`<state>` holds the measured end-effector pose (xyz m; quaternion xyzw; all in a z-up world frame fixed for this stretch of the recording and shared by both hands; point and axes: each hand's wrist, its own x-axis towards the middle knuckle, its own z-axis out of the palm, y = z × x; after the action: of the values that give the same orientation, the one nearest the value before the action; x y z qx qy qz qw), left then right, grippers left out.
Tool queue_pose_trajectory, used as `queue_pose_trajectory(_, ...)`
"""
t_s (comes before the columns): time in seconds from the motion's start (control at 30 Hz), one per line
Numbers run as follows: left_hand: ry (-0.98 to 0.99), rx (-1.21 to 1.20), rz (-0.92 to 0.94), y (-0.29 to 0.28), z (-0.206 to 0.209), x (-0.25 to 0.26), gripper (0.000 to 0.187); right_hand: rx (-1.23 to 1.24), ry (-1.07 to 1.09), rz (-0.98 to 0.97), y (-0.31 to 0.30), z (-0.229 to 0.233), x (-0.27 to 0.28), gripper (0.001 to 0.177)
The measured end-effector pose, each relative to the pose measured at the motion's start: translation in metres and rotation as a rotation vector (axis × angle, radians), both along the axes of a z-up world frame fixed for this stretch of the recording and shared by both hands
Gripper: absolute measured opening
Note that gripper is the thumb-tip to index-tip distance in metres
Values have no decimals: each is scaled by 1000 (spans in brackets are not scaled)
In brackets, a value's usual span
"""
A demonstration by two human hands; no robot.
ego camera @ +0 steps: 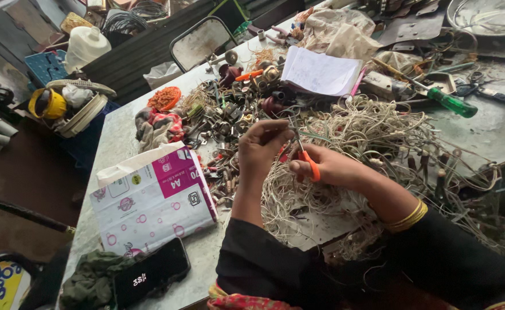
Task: The person uses orange-handled scissors to cut through a tangled mass of wires and cables on a cluttered workbench. They repeatedly pick up sections of the wire bundle, snip them, and drop the cut pieces back onto the table.
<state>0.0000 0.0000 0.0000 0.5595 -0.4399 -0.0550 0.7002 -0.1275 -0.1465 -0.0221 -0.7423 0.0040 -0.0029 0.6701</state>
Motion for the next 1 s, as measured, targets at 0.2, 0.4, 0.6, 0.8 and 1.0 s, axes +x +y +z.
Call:
queue_pose_trajectory(0.2,38,-8,-53,-6,-5,-5,23,68,131,-48,-9,-5,-9,51)
queue_pose_trajectory(0.4,35,18,-43,-6,-2,-7,23,115,-50,-30,-5,-11,-2,38)
queue_pose_trajectory(0.6,18,16,-10,-2,1,-8,22,224,-54,-82,-3,-13,-5,34)
queue_pose_trajectory(0.8,242,-120,72,-6,-3,-1,19,138,-136,136,-12,-11,-17,57)
queue_pose_trajectory(1.0,329,-223,-35,-6,-8,0,18,168,-118,187,-15,-13,-13,68)
